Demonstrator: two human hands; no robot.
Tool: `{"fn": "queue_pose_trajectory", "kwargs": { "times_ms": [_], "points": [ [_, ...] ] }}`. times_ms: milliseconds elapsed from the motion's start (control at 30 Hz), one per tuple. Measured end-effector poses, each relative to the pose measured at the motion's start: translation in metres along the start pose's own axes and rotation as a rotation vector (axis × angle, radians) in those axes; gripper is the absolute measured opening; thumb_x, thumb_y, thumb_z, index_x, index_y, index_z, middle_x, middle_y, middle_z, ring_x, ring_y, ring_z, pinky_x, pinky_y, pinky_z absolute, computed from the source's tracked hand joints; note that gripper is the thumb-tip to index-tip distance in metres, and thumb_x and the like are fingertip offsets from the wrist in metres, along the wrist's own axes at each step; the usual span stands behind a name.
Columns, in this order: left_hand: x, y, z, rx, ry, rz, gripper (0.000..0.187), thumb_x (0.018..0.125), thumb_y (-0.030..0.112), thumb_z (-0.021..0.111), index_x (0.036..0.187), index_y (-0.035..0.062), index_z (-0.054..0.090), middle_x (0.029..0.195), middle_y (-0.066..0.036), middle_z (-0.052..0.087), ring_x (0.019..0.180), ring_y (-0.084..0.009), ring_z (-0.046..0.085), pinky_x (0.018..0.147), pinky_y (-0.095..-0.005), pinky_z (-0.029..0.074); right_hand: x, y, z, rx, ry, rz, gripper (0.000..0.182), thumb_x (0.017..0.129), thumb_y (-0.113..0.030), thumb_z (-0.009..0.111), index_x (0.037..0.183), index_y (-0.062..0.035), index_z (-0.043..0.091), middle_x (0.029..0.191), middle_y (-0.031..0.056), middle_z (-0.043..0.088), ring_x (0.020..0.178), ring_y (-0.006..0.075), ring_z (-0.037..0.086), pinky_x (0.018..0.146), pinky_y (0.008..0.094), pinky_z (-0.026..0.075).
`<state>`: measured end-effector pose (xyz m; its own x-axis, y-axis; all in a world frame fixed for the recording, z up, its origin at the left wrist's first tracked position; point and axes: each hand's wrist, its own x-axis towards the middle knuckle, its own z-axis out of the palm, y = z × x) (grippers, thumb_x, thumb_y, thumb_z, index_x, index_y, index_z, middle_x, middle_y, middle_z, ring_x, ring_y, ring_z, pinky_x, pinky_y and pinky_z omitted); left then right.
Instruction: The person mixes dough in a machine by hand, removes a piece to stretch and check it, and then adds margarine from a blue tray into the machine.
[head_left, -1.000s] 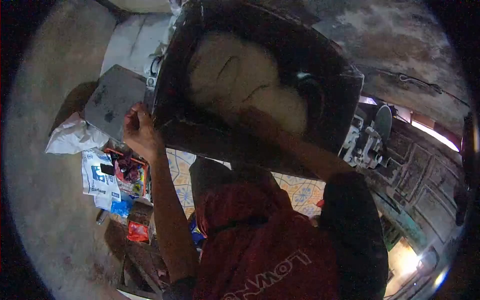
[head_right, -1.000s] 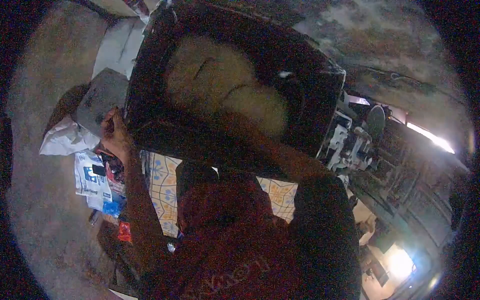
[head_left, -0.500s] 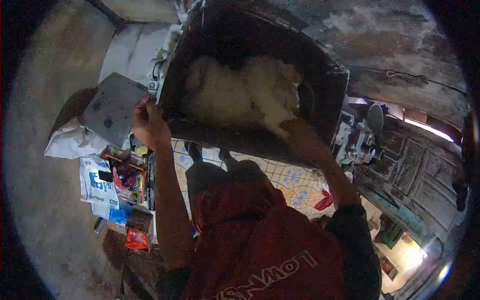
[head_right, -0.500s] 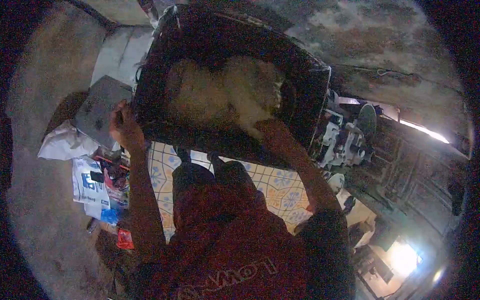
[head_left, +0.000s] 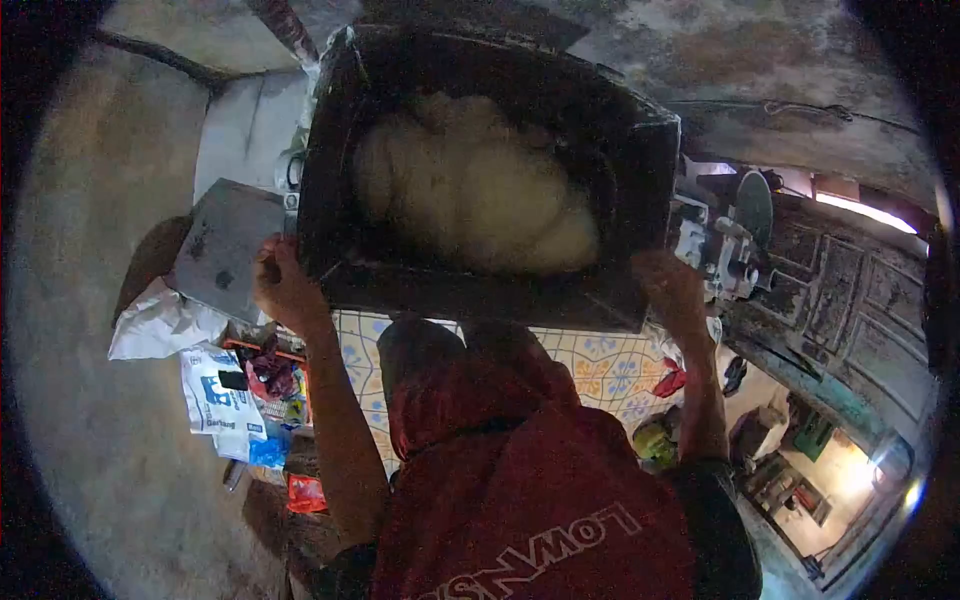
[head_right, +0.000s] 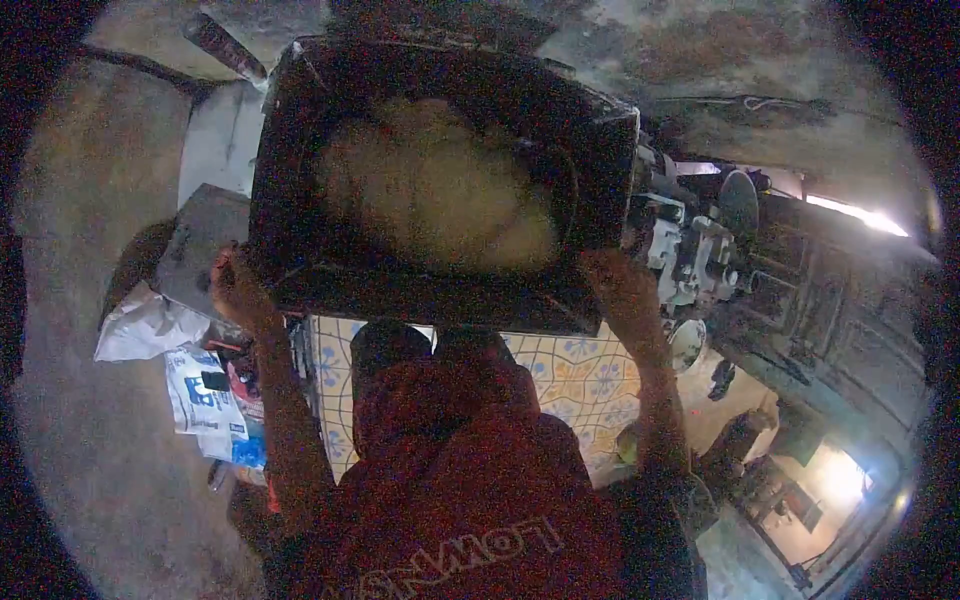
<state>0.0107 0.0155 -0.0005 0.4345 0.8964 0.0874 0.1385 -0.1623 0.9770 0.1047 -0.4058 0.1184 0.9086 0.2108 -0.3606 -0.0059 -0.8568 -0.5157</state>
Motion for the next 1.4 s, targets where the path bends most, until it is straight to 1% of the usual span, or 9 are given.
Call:
{"fn": "queue_pose_trajectory", "kwargs": {
  "times_ms": [100, 367, 800, 1000, 1100, 1133, 1233, 1333, 1400],
  "points": [
    [0.0, 0.005, 0.0, 0.216, 0.014, 0.01, 0.011, 0.088, 0.003, 0.054, 0.091, -0.0043, 0.062, 0.086, -0.009, 0.064, 0.08, -0.0158, 0.059, 0.074, -0.0287, 0.049, 0.011, -0.027, 0.02, -0.101, -0.069, -0.111, 0.02, 0.085, -0.024, 0.064, 0.096, -0.0072, 0.063, 0.091, 0.0114, 0.065, 0.082, 0.026, 0.065, 0.07, 0.0348, 0.052],
    [-0.001, 0.002, 0.003, -0.111, 0.019, -0.095, 0.012, 0.085, 0.003, 0.059, 0.093, -0.0047, 0.062, 0.087, -0.009, 0.063, 0.077, -0.0145, 0.057, 0.069, -0.0258, 0.046, 0.023, -0.002, 0.049, -0.201, -0.074, -0.379, 0.016, 0.087, -0.019, 0.058, 0.097, -0.0077, 0.06, 0.09, 0.0107, 0.064, 0.079, 0.0292, 0.064, 0.066, 0.0379, 0.052],
    [0.0, 0.001, 0.003, -0.203, 0.029, -0.099, 0.018, 0.084, 0.01, 0.061, 0.093, -0.0053, 0.062, 0.088, -0.008, 0.062, 0.08, -0.0147, 0.055, 0.073, -0.027, 0.043, 0.031, 0.007, 0.067, -0.388, -0.274, -0.276, 0.019, 0.087, -0.021, 0.057, 0.097, -0.0048, 0.059, 0.094, 0.0151, 0.063, 0.086, 0.0339, 0.062, 0.073, 0.044, 0.05],
    [-0.001, 0.006, 0.0, 0.016, 0.021, -0.142, 0.022, 0.086, 0.017, 0.061, 0.093, -0.0039, 0.062, 0.087, -0.008, 0.062, 0.081, -0.0146, 0.055, 0.075, -0.0287, 0.043, 0.029, 0.003, 0.069, -0.384, -0.243, -0.302, 0.024, 0.088, -0.027, 0.055, 0.098, -0.0061, 0.061, 0.095, 0.0159, 0.063, 0.087, 0.0342, 0.062, 0.075, 0.0449, 0.049],
    [-0.003, -0.006, 0.0, -0.164, 0.099, -0.18, 0.027, 0.089, 0.023, 0.061, 0.093, -0.0029, 0.061, 0.087, -0.009, 0.061, 0.081, -0.0147, 0.055, 0.075, -0.0297, 0.044, 0.025, -0.005, 0.066, -0.335, -0.293, -0.178, 0.028, 0.086, -0.03, 0.055, 0.098, -0.0058, 0.063, 0.098, 0.0168, 0.063, 0.093, 0.0353, 0.06, 0.08, 0.0442, 0.047],
    [-0.008, 0.0, -0.003, -0.416, 0.0, -0.378, 0.029, 0.09, 0.027, 0.06, 0.092, -0.0018, 0.06, 0.087, -0.008, 0.061, 0.081, -0.0148, 0.055, 0.075, -0.0299, 0.045, 0.023, -0.007, 0.063, -0.292, -0.275, -0.186, 0.028, 0.086, -0.029, 0.055, 0.099, -0.0061, 0.063, 0.098, 0.0166, 0.063, 0.093, 0.0352, 0.06, 0.081, 0.0437, 0.047],
    [-0.021, 0.012, 0.013, -0.289, 0.23, -0.383, 0.028, 0.091, 0.027, 0.058, 0.091, -0.0015, 0.058, 0.086, -0.008, 0.06, 0.08, -0.0146, 0.054, 0.074, -0.0288, 0.045, 0.018, 0.0, 0.057, -0.254, -0.272, -0.157, 0.027, 0.085, -0.028, 0.055, 0.101, -0.0067, 0.064, 0.099, 0.0164, 0.063, 0.094, 0.0347, 0.06, 0.082, 0.0428, 0.047],
    [-0.026, 0.017, 0.019, 0.085, 0.267, -0.086, 0.029, 0.092, 0.029, 0.057, 0.092, -0.0007, 0.058, 0.086, -0.008, 0.06, 0.078, -0.0151, 0.053, 0.072, -0.0304, 0.044, 0.014, 0.007, 0.059, -0.286, -0.23, -0.235, 0.024, 0.087, -0.026, 0.056, 0.1, -0.0072, 0.062, 0.097, 0.0152, 0.064, 0.09, 0.0328, 0.062, 0.078, 0.0434, 0.049],
    [-0.024, 0.023, 0.019, 0.11, 0.233, -0.124, 0.033, 0.092, 0.031, 0.056, 0.093, -0.002, 0.058, 0.085, -0.008, 0.059, 0.077, -0.0151, 0.052, 0.071, -0.0311, 0.043, 0.015, 0.022, 0.064, -0.308, -0.2, -0.292, 0.024, 0.087, -0.026, 0.056, 0.101, -0.0069, 0.063, 0.097, 0.0154, 0.064, 0.091, 0.033, 0.062, 0.078, 0.0435, 0.049]
  ]
}}
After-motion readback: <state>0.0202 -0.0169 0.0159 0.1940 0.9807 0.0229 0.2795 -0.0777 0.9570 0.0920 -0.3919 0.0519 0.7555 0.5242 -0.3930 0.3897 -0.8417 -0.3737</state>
